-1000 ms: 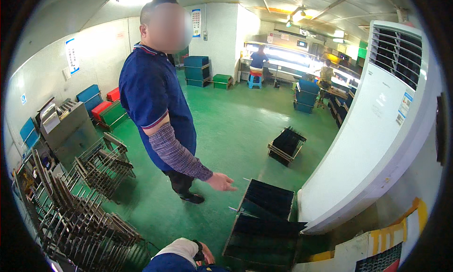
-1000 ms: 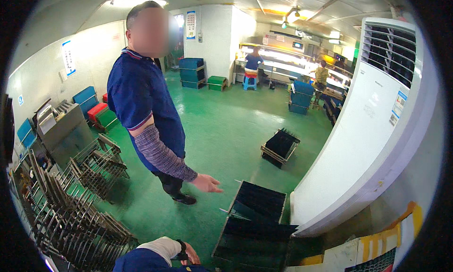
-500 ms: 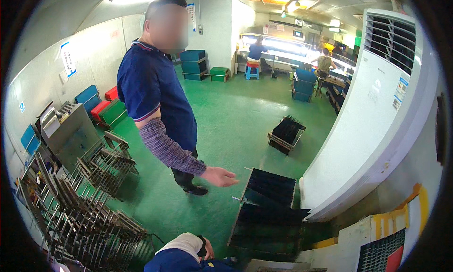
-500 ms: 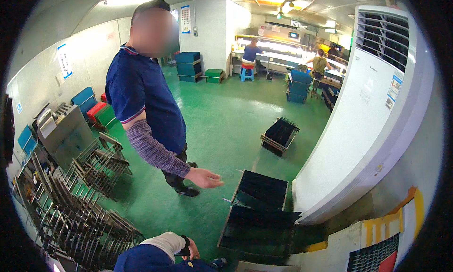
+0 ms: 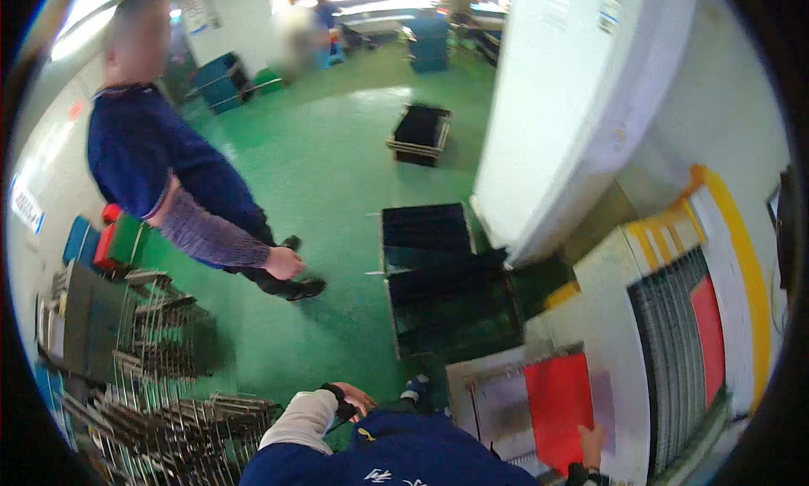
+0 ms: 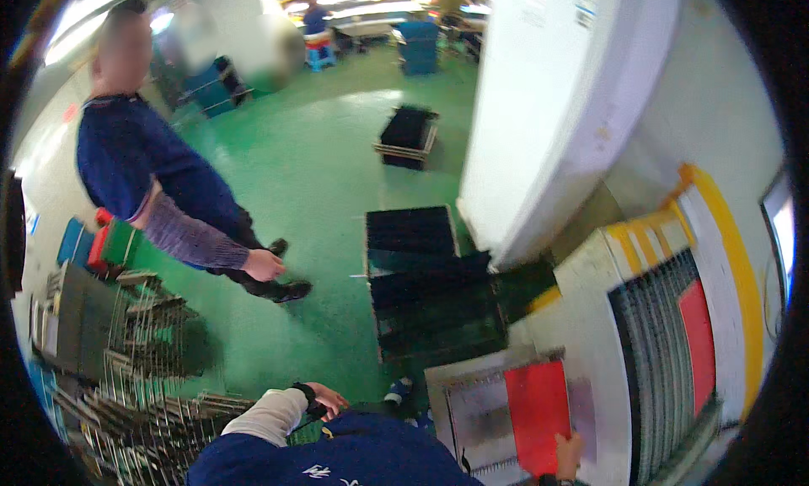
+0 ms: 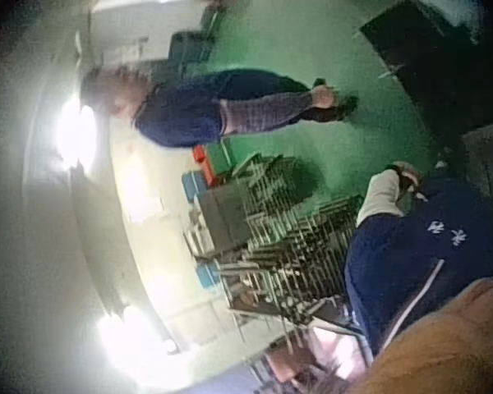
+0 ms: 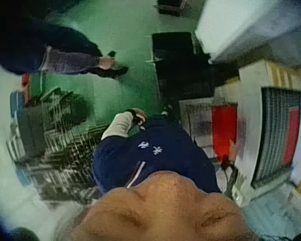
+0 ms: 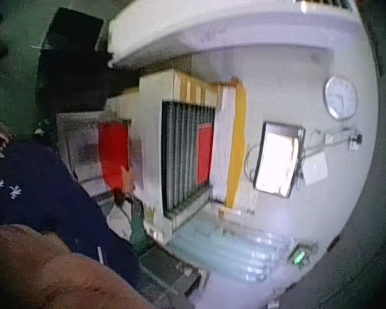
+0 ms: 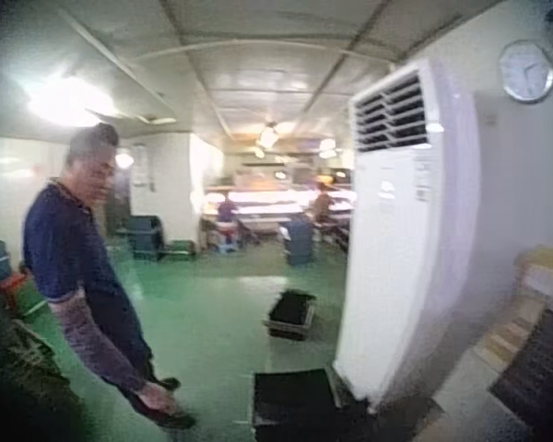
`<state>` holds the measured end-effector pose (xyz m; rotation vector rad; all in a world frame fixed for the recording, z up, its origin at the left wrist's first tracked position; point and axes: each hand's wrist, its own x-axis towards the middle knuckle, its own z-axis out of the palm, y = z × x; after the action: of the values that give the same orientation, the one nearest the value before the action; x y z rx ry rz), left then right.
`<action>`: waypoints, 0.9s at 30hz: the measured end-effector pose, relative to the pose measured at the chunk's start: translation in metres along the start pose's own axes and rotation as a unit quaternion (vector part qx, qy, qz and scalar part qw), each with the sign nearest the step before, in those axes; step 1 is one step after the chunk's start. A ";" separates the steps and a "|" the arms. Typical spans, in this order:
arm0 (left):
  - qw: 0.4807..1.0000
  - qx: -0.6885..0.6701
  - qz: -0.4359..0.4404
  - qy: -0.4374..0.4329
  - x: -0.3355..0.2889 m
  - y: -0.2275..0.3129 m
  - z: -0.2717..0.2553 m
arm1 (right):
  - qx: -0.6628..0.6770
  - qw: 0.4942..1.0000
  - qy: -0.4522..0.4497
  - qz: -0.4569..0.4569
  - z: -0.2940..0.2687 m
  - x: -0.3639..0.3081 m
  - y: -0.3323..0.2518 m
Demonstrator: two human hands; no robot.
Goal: Handling and sorting red industrial sheets between a machine and storage racks.
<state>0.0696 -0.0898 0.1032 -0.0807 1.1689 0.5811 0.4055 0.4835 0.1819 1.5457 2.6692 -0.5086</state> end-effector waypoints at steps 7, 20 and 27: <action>0.999 0.002 -0.001 -0.043 0.026 -0.003 -0.019 | -0.002 0.997 0.075 -0.011 -0.056 -0.026 -0.027; 0.992 0.100 -0.005 -0.074 0.044 0.032 -0.019 | 0.223 0.966 0.078 0.107 -0.250 -0.084 -0.037; 0.960 0.247 0.129 -0.010 0.043 0.037 -0.024 | 0.718 0.668 0.184 0.067 -0.200 -0.087 0.021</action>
<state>0.0431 -0.0503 0.0642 0.5105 1.2836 0.4988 0.4970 0.4768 0.3812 2.0351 2.0329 -3.0328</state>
